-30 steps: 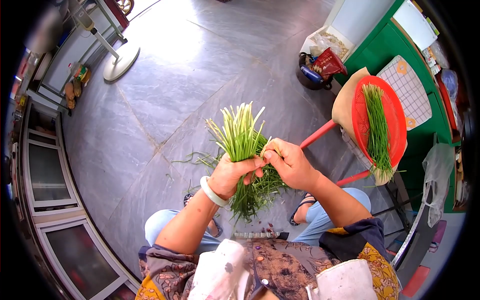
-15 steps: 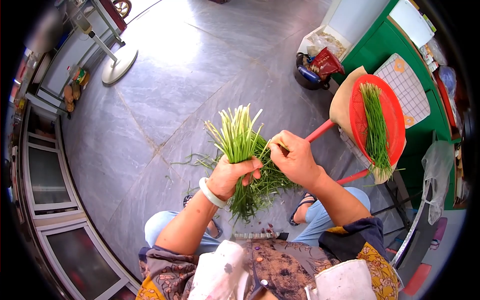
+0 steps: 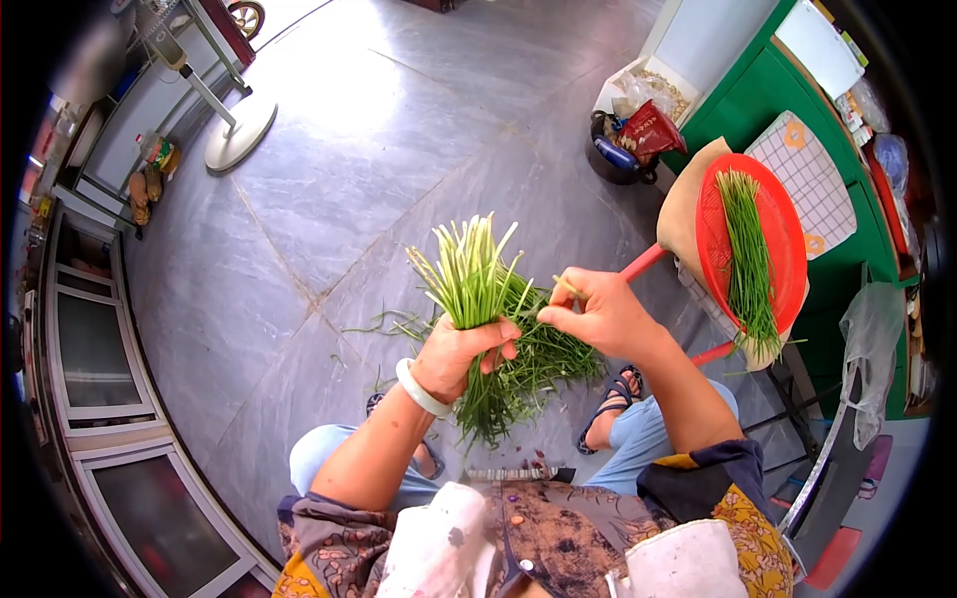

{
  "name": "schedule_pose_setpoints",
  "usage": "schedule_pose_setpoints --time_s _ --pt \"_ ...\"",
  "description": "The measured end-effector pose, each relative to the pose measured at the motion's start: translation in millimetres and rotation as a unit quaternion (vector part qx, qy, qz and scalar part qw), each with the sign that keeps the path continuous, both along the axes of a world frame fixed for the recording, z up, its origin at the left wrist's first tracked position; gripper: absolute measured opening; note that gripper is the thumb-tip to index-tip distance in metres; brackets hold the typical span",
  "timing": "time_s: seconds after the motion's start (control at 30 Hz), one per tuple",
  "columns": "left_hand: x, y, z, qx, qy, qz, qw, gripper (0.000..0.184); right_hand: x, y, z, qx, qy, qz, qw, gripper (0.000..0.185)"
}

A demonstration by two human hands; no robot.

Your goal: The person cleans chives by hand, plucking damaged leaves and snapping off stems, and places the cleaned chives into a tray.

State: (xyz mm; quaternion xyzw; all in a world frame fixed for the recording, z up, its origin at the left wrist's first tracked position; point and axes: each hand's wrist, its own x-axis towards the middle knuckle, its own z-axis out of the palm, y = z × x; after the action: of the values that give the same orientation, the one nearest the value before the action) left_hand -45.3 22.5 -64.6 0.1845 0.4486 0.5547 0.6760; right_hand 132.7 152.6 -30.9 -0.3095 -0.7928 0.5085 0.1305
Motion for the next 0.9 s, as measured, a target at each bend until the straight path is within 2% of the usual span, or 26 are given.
schedule_pose_setpoints --time_s 0.07,0.17,0.27,0.37,0.47,0.9 --pt "0.1 0.1 -0.4 -0.001 0.002 0.0 1.0 0.012 0.5 -0.2 -1.3 -0.041 -0.013 0.028 0.999 0.019" --pt "0.8 0.7 -0.5 0.0 0.002 -0.002 1.0 0.011 -4.6 -4.6 0.4 -0.154 0.035 -0.001 0.987 0.015" --pt "2.3 2.5 0.3 0.0 0.004 -0.009 1.0 0.011 -16.9 -21.3 -12.2 -0.256 0.159 -0.085 0.95 0.01" --pt "5.4 3.3 -1.5 0.005 0.017 -0.015 1.0 0.011 -15.5 -20.9 -24.4 -0.243 0.171 -0.066 0.952 0.009" --pt "6.4 4.3 -4.4 0.01 0.011 -0.007 1.0 0.012 -12.3 -19.0 -24.0 -0.227 0.124 -0.048 0.965 0.004" --pt "6.5 4.3 -2.9 0.006 0.028 0.008 1.0 0.012 -12.4 -24.6 -21.9 -0.171 0.088 -0.045 0.98 0.006"
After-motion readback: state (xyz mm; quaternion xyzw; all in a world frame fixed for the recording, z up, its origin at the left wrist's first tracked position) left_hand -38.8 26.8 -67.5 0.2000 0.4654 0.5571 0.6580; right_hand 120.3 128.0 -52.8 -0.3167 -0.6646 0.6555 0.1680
